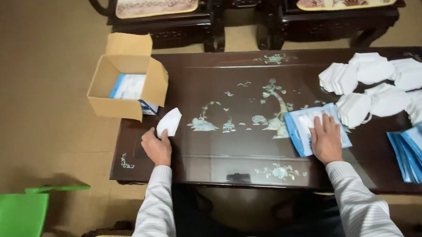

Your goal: Sorting, inspecting, and stacking face masks into piles and a box on a table.

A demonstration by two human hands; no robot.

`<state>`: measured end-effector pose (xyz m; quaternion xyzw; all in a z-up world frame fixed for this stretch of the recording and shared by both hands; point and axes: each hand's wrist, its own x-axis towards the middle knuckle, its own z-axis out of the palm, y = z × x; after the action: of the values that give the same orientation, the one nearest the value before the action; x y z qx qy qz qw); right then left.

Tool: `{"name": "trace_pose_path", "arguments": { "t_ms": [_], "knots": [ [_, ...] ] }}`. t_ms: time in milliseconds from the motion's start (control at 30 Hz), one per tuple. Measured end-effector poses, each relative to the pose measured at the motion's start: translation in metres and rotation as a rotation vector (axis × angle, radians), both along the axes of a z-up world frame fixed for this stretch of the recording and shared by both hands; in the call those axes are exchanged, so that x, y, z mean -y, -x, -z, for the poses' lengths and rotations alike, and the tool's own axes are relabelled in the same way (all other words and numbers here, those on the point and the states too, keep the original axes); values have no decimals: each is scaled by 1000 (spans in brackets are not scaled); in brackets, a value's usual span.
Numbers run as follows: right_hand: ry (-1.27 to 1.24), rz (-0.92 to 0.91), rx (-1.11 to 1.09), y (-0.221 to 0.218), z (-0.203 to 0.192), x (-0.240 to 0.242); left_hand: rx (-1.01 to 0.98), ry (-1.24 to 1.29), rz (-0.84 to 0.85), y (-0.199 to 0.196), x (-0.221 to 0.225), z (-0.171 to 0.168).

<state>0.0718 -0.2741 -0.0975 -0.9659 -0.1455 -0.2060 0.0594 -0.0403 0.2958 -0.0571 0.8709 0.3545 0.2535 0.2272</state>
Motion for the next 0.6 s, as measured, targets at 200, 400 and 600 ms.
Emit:
{"name": "trace_pose_path", "arguments": {
  "t_ms": [200,400,600],
  "knots": [
    [-12,13,-39,0,-2,-2,-178,125,17,-8,-14,-5],
    [2,49,-99,2,2,2,-132,140,-25,-8,-3,-13],
    [-33,50,-45,5,-3,-2,108,-141,44,-7,8,10]
  ]
}}
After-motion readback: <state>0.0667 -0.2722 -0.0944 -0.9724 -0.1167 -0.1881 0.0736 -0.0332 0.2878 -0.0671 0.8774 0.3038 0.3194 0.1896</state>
